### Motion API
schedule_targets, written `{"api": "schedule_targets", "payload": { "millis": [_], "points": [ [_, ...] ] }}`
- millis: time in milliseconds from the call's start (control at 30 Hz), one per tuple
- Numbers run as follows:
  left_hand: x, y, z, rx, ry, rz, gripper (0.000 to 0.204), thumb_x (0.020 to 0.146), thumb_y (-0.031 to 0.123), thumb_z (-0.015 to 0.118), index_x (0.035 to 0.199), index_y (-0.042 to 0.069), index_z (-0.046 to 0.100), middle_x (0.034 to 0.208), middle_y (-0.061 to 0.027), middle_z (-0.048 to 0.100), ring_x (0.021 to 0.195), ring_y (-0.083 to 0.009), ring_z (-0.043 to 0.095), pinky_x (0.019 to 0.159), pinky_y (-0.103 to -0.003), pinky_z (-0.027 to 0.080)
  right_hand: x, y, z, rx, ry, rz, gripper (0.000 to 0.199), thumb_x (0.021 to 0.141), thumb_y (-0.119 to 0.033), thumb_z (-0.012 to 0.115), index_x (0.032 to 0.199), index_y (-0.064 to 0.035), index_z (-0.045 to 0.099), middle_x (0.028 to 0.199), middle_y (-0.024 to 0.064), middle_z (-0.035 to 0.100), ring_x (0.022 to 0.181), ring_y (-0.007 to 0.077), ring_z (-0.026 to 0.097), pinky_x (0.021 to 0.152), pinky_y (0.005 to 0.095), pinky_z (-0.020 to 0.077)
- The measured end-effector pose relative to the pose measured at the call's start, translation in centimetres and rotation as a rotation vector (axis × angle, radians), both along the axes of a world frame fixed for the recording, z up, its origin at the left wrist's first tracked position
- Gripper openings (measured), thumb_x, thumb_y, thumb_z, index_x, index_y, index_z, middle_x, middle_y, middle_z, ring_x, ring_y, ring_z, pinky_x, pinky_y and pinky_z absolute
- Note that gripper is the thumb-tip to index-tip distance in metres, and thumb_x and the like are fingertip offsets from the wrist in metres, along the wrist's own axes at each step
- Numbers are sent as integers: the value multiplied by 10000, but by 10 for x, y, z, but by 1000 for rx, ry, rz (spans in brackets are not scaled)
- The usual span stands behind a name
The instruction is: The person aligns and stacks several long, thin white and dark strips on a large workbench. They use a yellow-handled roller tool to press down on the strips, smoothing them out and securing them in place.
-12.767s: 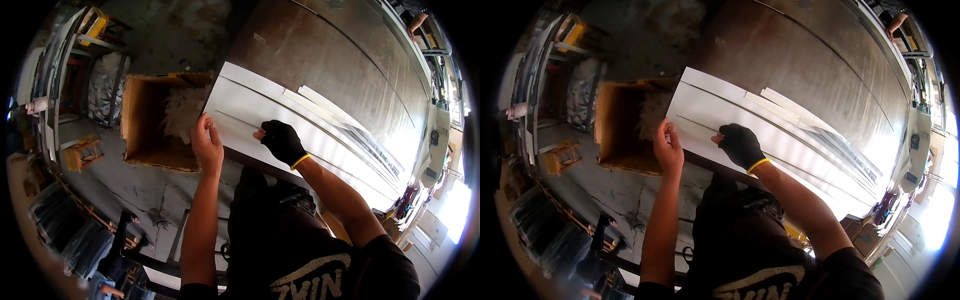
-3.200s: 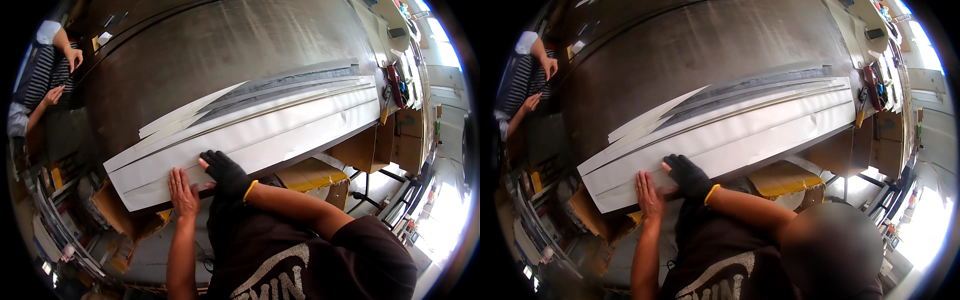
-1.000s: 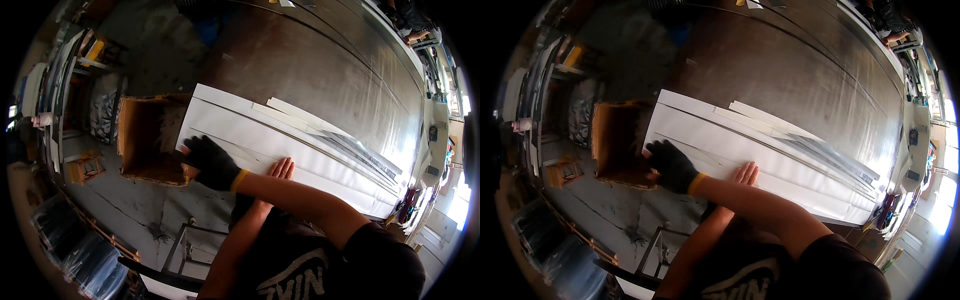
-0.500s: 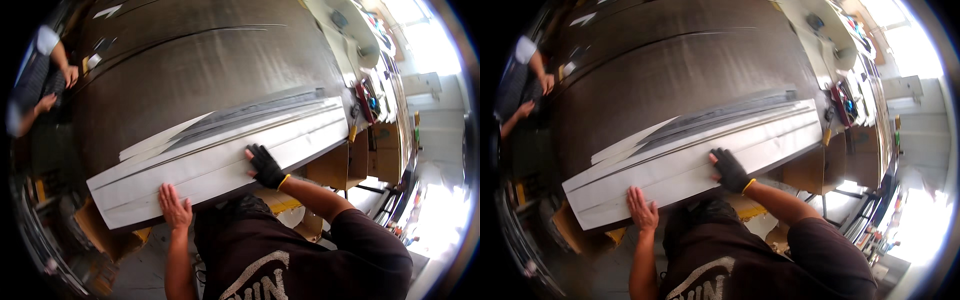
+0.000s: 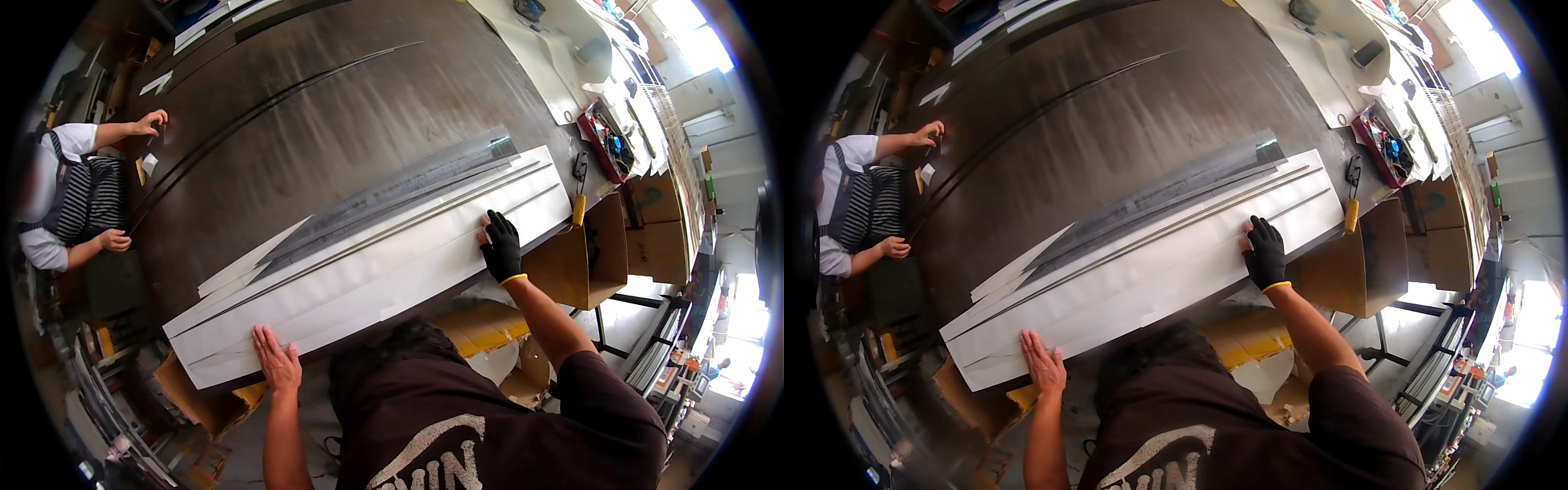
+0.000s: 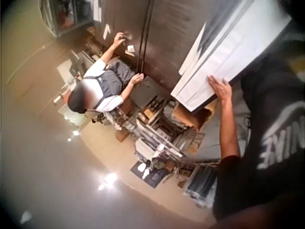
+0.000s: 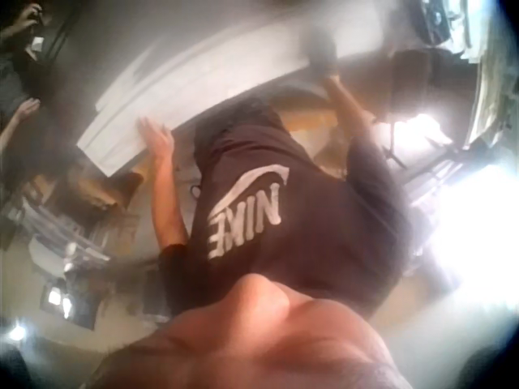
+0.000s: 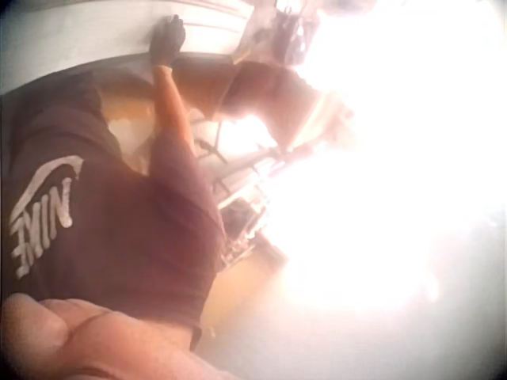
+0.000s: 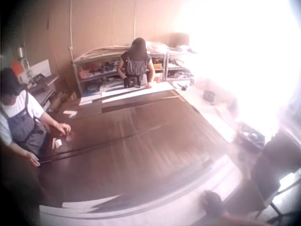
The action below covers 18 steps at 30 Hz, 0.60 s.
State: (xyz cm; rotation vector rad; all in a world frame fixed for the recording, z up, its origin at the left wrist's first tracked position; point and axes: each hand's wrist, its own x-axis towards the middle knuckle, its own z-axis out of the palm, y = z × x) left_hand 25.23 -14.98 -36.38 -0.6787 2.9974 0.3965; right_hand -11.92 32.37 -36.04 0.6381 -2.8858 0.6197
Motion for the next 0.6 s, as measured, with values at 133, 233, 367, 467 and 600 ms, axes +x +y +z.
{"api": "schedule_targets", "payload": {
  "millis": [133,233,367,467,600],
  "points": [
    [-2,1,0,2,-14,13,795,1002,262,606,1615,-63,217,1686,-322,211,1558,-517,214,1292,-569,189,8,-5,-4,-48,37,-70,339,877,-138,773,1211,-100,730,1402,138,666,1324,384,582,1102,475,466],
    [-2,0,-1,-8,-11,11,796,1005,265,604,1615,-65,214,1686,-323,208,1558,-517,211,1293,-571,186,10,-9,2,-43,82,-53,287,898,-88,753,1184,-101,727,1322,141,703,1235,386,628,1052,456,496],
    [-2,2,-2,13,40,21,809,1001,274,609,1621,-58,208,1678,-330,222,1556,-516,219,1291,-575,188,18,-16,5,-115,79,-135,146,841,-101,775,974,-99,716,1036,111,738,1017,353,671,952,463,497],
    [-3,5,-4,63,165,62,839,991,281,633,1630,-50,201,1660,-335,257,1538,-521,259,1276,-580,220,32,-38,9,-43,91,-229,66,860,-49,734,902,-89,703,888,125,701,901,344,678,861,442,519],
    [-23,9,25,252,317,63,829,978,239,671,1624,-48,237,1635,-331,305,1509,-537,298,1246,-587,261,107,-99,31,-338,-460,3,101,875,-5,689,956,-62,704,912,131,704,899,304,705,804,392,552]
  ]
}}
